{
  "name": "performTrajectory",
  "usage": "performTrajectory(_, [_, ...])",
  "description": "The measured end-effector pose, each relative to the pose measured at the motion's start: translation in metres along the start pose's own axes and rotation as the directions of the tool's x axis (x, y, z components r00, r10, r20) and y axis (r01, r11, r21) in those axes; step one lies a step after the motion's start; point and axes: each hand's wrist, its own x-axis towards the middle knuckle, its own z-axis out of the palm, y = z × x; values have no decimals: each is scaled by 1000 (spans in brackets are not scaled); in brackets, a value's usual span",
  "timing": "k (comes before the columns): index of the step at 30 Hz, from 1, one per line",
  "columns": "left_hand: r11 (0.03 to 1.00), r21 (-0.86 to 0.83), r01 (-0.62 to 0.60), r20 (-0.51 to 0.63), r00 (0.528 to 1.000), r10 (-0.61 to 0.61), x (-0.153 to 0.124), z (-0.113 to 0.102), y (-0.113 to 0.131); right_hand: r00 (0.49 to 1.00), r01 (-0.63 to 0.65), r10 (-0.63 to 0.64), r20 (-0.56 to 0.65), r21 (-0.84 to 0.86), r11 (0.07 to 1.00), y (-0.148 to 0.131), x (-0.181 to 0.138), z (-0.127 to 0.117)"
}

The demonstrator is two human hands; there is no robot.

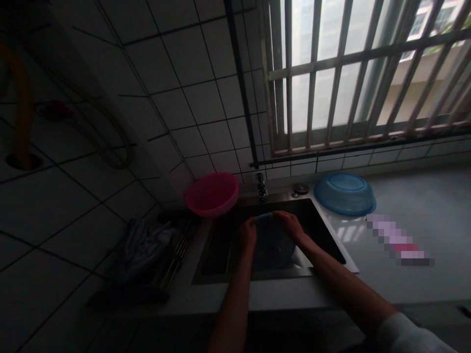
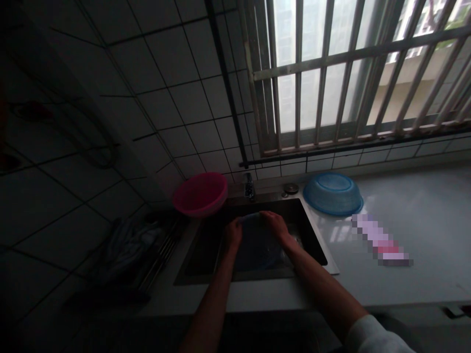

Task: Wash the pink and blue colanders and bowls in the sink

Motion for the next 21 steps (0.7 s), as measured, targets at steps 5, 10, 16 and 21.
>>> performTrajectory(5, [996, -85, 23, -62, 998, -28, 4, -1, -7, 988, -119, 116, -106, -24, 993, 15, -3, -12])
performTrajectory(10, [997, -82, -3, -7, 1000, 3, 2, 6, -1, 993, -69, 71, -89, 25, 997, 11, -3, -4])
performTrajectory(16, [983, -175, 60, -88, 993, -76, 10, -4, -14, 957, -221, 249, -150, 179, 959, 33, -3, -10])
performTrajectory(21, [972, -234, 33, -5, 999, -35, 13, 0, -17, 942, -216, 255, -218, 188, 958, 36, -2, -17])
